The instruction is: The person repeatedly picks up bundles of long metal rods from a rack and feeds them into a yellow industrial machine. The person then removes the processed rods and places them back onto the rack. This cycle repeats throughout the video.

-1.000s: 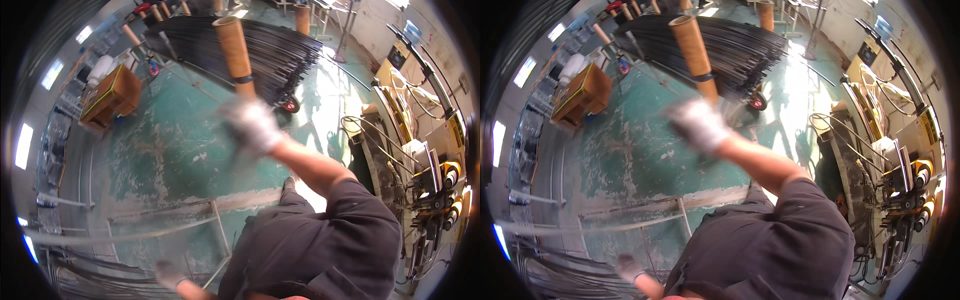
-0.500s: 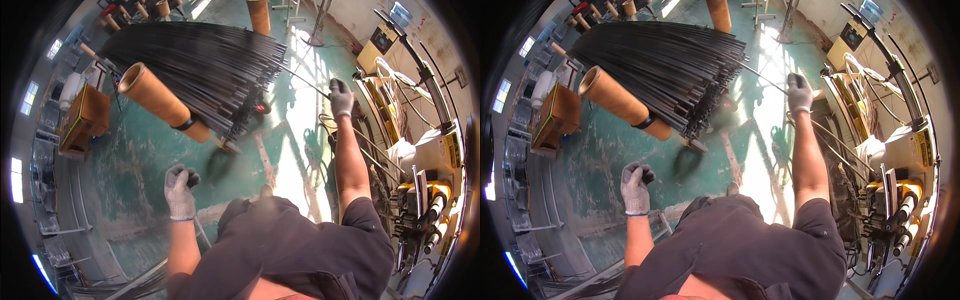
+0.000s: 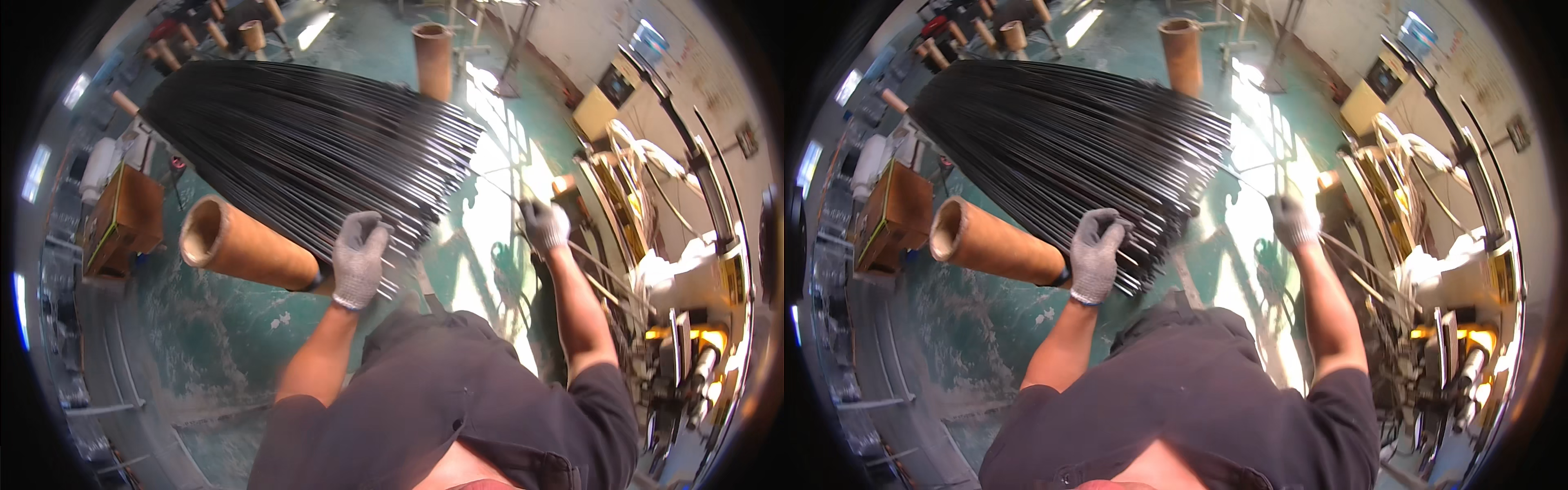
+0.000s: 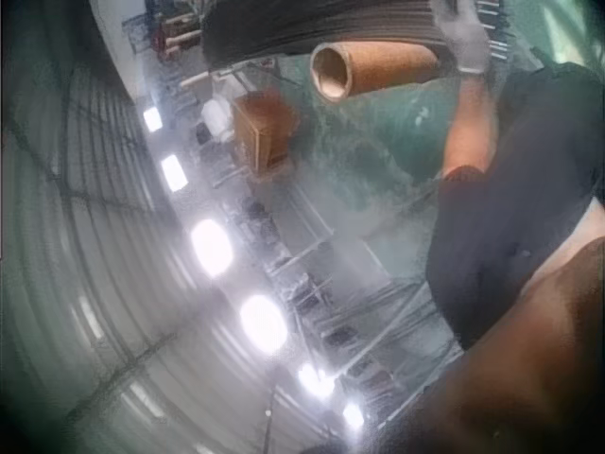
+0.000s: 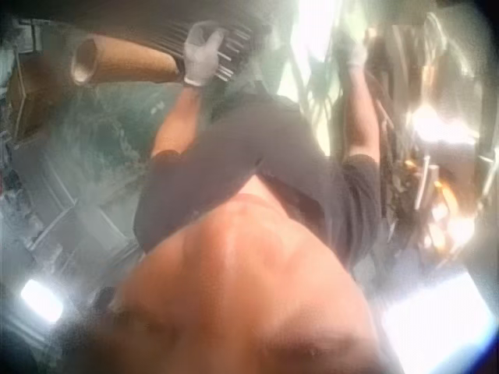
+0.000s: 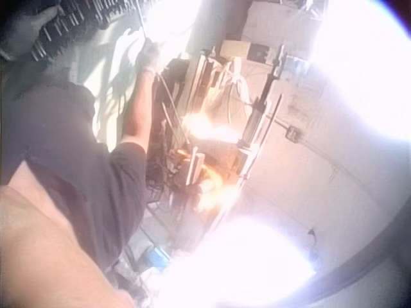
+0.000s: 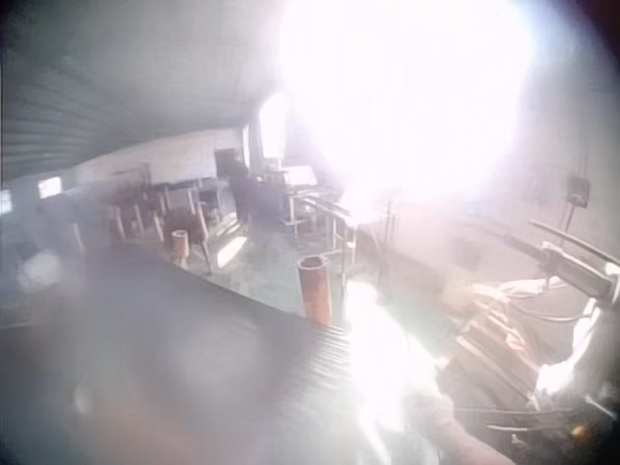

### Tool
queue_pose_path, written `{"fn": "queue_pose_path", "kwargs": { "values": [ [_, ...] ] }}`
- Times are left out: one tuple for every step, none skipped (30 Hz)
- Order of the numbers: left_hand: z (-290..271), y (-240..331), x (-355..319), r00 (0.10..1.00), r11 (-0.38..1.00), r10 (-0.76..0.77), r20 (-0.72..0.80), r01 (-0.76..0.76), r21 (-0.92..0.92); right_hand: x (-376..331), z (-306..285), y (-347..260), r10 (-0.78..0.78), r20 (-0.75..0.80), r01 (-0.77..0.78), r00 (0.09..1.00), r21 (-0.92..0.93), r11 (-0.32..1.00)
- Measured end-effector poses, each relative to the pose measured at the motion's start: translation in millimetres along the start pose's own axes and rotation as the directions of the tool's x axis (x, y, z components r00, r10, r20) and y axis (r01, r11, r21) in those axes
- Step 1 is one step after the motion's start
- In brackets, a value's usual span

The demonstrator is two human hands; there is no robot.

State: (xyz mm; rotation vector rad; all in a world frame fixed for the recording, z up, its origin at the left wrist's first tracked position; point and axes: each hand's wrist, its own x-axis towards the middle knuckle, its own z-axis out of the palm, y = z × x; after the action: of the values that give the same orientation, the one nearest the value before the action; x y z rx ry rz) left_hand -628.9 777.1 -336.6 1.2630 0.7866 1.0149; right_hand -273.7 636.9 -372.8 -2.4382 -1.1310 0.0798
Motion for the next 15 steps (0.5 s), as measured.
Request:
{"fn": "queue_pose_path", "kwargs": {
  "values": [
    [0.2,-1.0,11.1,0.999,0.997,-0.031,0.033,0.033,-0.069,-11.3,6.5,17.4,0.036,-0.033,-0.038,0.999,-0.053,0.998],
    [0.6,-0.5,20.8,0.998,0.994,-0.059,0.027,0.061,-0.090,-23.8,17.7,47.8,-0.004,-0.163,-0.006,0.987,-0.063,0.998],
    [-3.7,-1.9,25.5,0.996,0.990,-0.088,0.002,0.087,-0.107,-30.4,15.2,59.4,-0.027,-0.161,0.031,0.987,0.025,0.999],
    [-7.0,-7.1,29.7,0.995,0.989,-0.094,-0.022,0.091,-0.117,-38.8,12.0,68.9,0.021,-0.131,-0.011,0.991,0.078,0.997],
    [-11.3,-14.4,32.8,0.995,0.994,-0.087,-0.059,0.082,-0.075,-43.2,11.2,82.7,0.038,-0.056,-0.037,0.998,0.033,0.999],
    [-13.3,-18.7,33.2,0.992,0.990,-0.114,-0.057,0.109,-0.090,-48.2,20.4,98.7,0.018,-0.121,0.000,0.993,0.147,0.989],
    [-14.3,-20.5,36.6,0.990,0.987,-0.125,-0.061,0.118,-0.111,-47.6,19.3,111.6,0.052,-0.010,-0.051,0.999,0.062,0.997],
    [-14.3,-18.6,38.5,0.988,0.992,-0.130,-0.081,0.130,-0.002,-48.7,18.7,111.1,0.063,-0.015,-0.060,0.998,0.133,0.989],
    [-16.6,-34.7,42.2,0.988,0.994,-0.095,-0.118,0.101,0.043,-44.7,16.2,103.2,0.076,-0.017,-0.071,0.997,0.201,0.977],
    [-14.1,-27.5,41.4,0.987,0.990,-0.106,-0.120,0.115,0.076,-39.7,13.5,93.3,0.092,0.006,-0.092,0.996,0.181,0.979],
    [-10.7,-18.7,42.5,0.986,0.985,-0.119,-0.121,0.132,0.109,-31.7,11.0,81.5,0.111,0.029,-0.114,0.993,0.160,0.981],
    [-5.5,-13.6,41.7,0.980,0.989,-0.132,-0.146,0.139,0.040,-24.5,0.8,49.6,0.143,0.085,-0.157,0.986,0.194,0.968],
    [-1.6,-15.4,45.7,0.983,0.992,-0.116,-0.143,0.123,0.040,-17.7,10.6,47.4,0.087,-0.023,-0.082,0.996,0.182,0.980],
    [0.3,-19.5,47.9,0.985,0.994,-0.100,-0.143,0.107,0.038,-9.5,7.3,19.1,0.009,-0.139,0.034,0.990,0.309,0.950],
    [2.1,-22.2,48.8,0.986,0.995,-0.088,-0.141,0.094,0.033,5.2,-1.3,0.0,-0.080,-0.155,0.106,0.985,0.166,0.980]
  ]
}}
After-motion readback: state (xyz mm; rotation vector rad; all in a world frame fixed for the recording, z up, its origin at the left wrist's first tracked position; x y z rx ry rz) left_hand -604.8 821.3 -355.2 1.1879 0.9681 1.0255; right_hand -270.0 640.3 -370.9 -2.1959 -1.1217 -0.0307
